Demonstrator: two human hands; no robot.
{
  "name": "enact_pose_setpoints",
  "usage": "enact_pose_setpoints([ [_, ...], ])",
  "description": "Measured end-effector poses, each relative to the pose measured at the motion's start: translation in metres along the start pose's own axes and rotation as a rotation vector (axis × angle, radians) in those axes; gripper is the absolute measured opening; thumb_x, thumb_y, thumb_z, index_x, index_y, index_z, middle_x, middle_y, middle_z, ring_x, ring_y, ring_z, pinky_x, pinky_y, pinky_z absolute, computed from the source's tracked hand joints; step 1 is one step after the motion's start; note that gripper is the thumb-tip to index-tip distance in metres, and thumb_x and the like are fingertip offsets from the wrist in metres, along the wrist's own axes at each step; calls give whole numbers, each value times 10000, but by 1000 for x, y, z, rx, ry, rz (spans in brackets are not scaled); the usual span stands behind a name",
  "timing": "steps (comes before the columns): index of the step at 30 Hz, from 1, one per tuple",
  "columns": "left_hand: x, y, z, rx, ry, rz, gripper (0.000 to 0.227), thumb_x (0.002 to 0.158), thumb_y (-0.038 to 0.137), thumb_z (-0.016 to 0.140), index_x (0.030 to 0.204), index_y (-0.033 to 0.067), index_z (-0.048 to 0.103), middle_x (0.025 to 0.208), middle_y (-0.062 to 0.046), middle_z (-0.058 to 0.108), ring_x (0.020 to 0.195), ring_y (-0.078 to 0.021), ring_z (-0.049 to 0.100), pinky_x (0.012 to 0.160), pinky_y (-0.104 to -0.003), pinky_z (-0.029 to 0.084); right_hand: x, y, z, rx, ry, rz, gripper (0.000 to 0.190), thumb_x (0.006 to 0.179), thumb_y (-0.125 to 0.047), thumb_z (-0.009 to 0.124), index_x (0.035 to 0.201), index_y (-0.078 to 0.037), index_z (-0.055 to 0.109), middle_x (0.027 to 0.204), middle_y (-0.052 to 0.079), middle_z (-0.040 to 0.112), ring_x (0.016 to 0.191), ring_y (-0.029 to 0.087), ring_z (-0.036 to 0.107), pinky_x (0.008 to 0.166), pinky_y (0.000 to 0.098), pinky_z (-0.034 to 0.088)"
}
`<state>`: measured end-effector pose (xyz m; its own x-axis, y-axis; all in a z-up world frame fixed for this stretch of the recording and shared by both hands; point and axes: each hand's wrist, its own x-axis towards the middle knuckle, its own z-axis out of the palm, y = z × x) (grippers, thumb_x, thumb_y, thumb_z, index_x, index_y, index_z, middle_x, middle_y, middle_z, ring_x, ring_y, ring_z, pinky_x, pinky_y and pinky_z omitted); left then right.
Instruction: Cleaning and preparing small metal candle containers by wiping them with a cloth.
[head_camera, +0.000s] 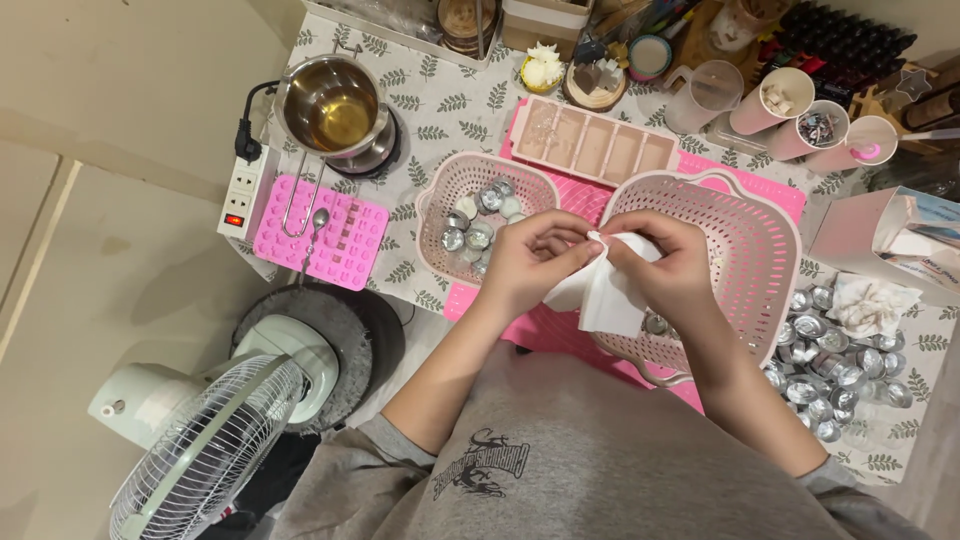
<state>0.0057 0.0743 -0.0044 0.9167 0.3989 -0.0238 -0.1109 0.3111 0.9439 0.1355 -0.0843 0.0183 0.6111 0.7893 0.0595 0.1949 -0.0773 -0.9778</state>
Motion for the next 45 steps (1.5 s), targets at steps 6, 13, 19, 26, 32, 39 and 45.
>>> enact_pose_setpoints([
  [6,0,33,6,404,184,128,142,865,112,814,951,30,737,766,3,732,608,-9,627,547,-186,498,10,-31,18,86,-122,52,479,793,-93,818,1227,-17,630,1055,17,685,948,73,648,803,237,540],
  [13,1,25,-6,316,114,28,102,869,128,789,921,50,750,784,4,751,634,-10,678,533,-199,487,6,-10,10,-98,-184,165,208,936,-138,747,1110,-24,747,950,13,730,851,65,663,725,249,549],
  [19,1,25,-10,473,111,-5,105,863,156,783,887,60,749,674,20,706,526,-23,592,492,-220,446,2,-11,11,98,-123,252,252,923,-198,746,1115,-37,725,896,-15,722,771,27,660,645,202,542],
  [26,-10,-18,-20,381,109,-46,109,925,154,754,887,54,736,674,19,661,601,-21,539,554,-225,441,-4,25,11,13,-62,416,256,929,-231,751,1067,-21,799,714,-15,699,556,28,542,466,213,396],
  [32,-16,-42,-76,513,215,-73,121,852,124,733,961,74,751,835,-20,748,698,-122,695,648,-284,538,-1,58,12,119,-45,402,223,943,-162,730,1059,20,787,791,18,756,643,51,649,549,221,497],
  [39,0,-65,-165,1692,278,-58,318,665,112,791,979,81,756,1069,-90,666,1081,-312,610,876,-505,462,6,90,14,346,257,573,187,977,-149,702,1023,25,756,818,68,720,642,127,655,560,274,512],
  [45,8,-85,-158,1883,153,-163,360,619,197,828,959,94,768,1188,-82,606,1205,-289,482,976,-525,385,2,92,19,481,295,601,218,977,-138,692,1094,42,730,848,85,729,675,130,676,593,274,538],
])
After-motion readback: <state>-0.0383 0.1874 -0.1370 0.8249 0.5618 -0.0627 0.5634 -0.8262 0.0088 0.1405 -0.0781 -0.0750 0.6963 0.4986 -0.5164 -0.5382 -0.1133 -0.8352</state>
